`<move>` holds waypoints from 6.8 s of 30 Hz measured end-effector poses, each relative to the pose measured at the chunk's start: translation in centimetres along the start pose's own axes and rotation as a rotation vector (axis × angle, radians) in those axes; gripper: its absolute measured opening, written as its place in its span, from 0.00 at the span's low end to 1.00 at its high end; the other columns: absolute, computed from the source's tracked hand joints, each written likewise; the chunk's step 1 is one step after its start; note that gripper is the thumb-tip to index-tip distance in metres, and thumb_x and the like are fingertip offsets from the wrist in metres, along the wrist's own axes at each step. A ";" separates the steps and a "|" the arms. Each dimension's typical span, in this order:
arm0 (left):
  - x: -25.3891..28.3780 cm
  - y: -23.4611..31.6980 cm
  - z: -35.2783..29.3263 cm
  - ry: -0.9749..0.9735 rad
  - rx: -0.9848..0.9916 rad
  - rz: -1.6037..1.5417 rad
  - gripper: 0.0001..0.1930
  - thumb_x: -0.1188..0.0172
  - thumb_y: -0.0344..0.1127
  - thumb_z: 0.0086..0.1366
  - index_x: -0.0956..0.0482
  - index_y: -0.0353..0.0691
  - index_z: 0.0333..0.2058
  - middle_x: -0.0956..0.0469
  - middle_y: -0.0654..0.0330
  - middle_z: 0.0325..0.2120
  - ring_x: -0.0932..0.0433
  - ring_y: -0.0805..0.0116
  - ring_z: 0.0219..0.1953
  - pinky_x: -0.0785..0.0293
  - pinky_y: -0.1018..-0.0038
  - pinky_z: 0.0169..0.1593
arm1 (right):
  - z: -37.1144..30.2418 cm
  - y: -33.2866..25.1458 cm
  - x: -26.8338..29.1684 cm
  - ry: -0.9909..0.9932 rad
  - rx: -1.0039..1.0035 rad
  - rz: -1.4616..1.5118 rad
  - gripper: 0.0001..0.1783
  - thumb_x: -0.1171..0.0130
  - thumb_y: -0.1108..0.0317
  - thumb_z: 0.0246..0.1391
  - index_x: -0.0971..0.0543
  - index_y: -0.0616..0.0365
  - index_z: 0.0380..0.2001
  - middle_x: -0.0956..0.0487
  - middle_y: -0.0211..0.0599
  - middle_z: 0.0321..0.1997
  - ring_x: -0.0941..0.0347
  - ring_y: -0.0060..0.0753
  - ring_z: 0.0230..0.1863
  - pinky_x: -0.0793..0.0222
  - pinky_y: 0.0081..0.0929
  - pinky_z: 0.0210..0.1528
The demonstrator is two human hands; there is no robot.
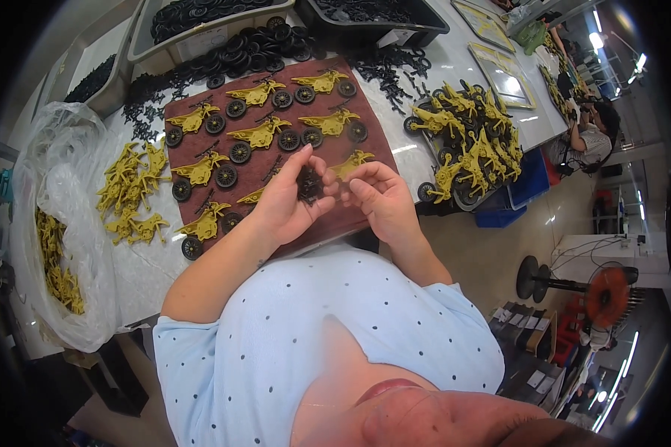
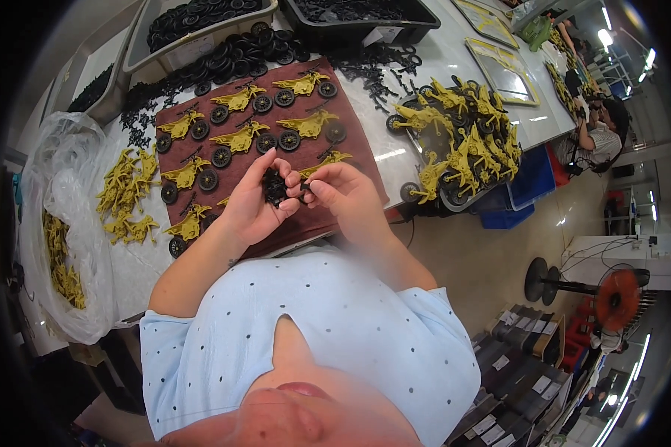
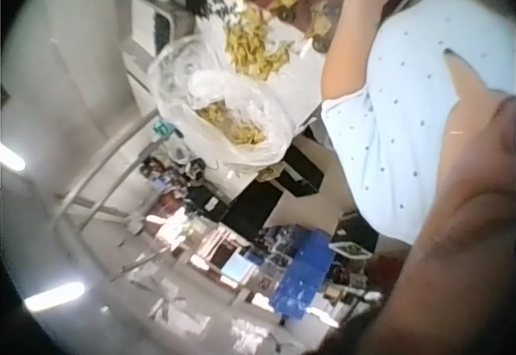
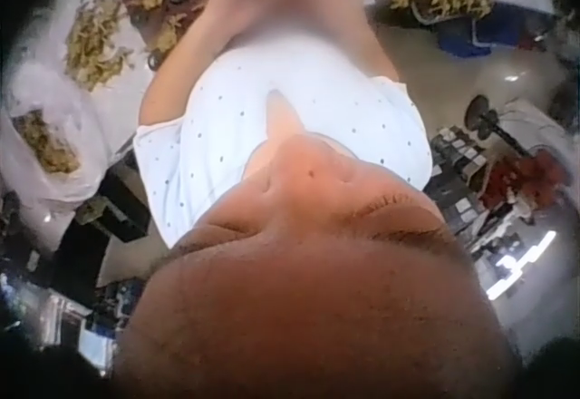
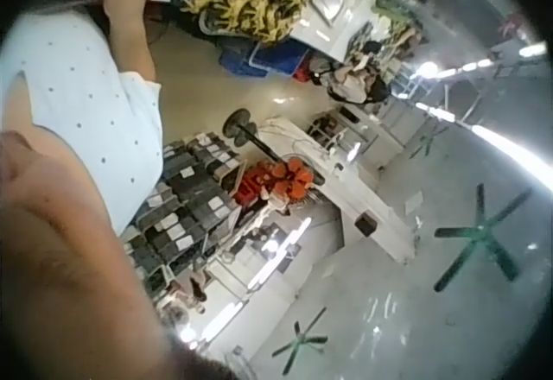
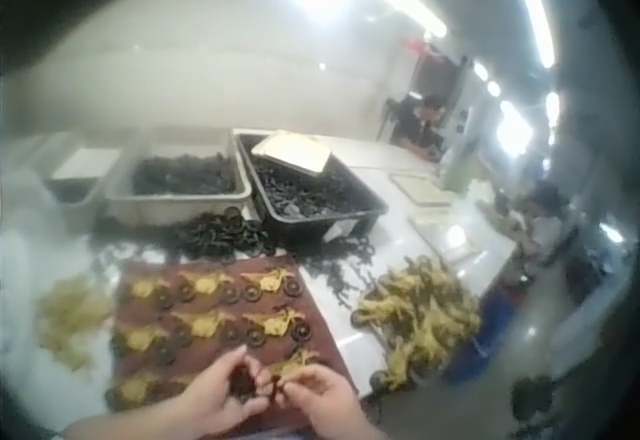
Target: The person assembles small yellow toy motorcycle parts and black wheels by hand on a work surface.
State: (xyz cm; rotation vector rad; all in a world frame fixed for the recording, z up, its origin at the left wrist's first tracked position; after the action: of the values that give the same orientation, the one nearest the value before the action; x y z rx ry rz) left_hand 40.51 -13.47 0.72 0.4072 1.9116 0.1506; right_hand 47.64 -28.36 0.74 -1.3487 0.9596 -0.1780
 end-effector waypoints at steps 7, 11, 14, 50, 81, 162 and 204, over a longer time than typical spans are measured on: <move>-0.2 0.3 -0.2 -0.138 0.020 -0.078 0.19 0.57 0.48 0.69 0.36 0.42 0.24 0.38 0.64 0.20 0.40 0.73 0.23 0.43 0.79 0.22 | -0.1 -0.1 0.2 0.031 0.023 -0.041 0.08 0.45 0.75 0.55 0.28 0.63 0.39 0.23 0.37 0.37 0.25 0.27 0.35 0.27 0.25 0.40; 0.0 0.3 -0.1 -0.173 0.023 -0.074 0.18 0.57 0.48 0.69 0.36 0.43 0.23 0.38 0.63 0.20 0.40 0.72 0.23 0.43 0.78 0.22 | -0.1 0.0 0.1 0.020 0.001 -0.019 0.09 0.44 0.77 0.54 0.28 0.64 0.39 0.24 0.37 0.39 0.24 0.28 0.36 0.26 0.25 0.41; -0.1 0.3 -0.3 -0.157 0.019 -0.071 0.18 0.57 0.48 0.69 0.36 0.42 0.23 0.38 0.63 0.19 0.40 0.72 0.23 0.43 0.78 0.22 | -0.1 0.0 -0.1 0.017 -0.002 -0.040 0.10 0.43 0.79 0.53 0.28 0.64 0.39 0.24 0.37 0.40 0.24 0.29 0.37 0.26 0.25 0.41; 0.3 1.0 4.5 -0.060 -0.512 2.528 0.11 0.51 0.37 0.63 0.18 0.46 0.31 0.23 0.56 0.19 0.21 0.58 0.25 0.26 0.66 0.27 | -0.2 2.6 2.0 0.377 0.400 -1.523 0.06 0.40 0.78 0.42 0.22 0.63 0.28 0.30 0.40 0.22 0.32 0.36 0.22 0.35 0.30 0.24; 0.2 1.7 3.8 -0.152 -0.493 2.435 0.09 0.47 0.31 0.56 0.19 0.38 0.22 0.21 0.54 0.19 0.20 0.59 0.25 0.25 0.67 0.27 | 1.4 1.8 1.5 0.306 0.008 -1.701 0.05 0.49 0.73 0.49 0.29 0.65 0.27 0.27 0.54 0.28 0.29 0.59 0.32 0.34 0.46 0.35; 4.8 7.5 -4.1 0.202 -0.474 2.177 0.05 0.39 0.29 0.48 0.21 0.33 0.25 0.22 0.47 0.25 0.21 0.49 0.31 0.24 0.61 0.34 | 3.8 6.1 -8.7 -0.061 0.035 -1.782 0.05 0.45 0.76 0.44 0.28 0.67 0.20 0.26 0.52 0.24 0.28 0.55 0.31 0.32 0.42 0.35; 5.1 10.4 -9.4 0.046 -0.055 0.837 0.35 0.60 0.66 0.64 0.27 0.33 0.31 0.33 0.67 0.18 0.36 0.81 0.17 0.40 0.86 0.18 | 3.0 3.0 -15.6 -0.180 0.480 -1.296 0.22 0.38 0.73 0.48 0.24 0.57 0.49 0.26 0.38 0.39 0.28 0.31 0.37 0.31 0.23 0.38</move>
State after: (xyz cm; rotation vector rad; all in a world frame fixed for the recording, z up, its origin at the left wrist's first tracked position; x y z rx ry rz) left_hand 32.31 -1.18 2.81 1.1525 1.6673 0.7602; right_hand 38.71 -15.69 5.37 -1.3060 -0.2372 -1.1580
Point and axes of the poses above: each hand's wrist, its own z-axis towards the middle knuckle, its own x-axis out of the back of the hand, y = z × x, the point moved 2 cm from there along z, towards the middle knuckle
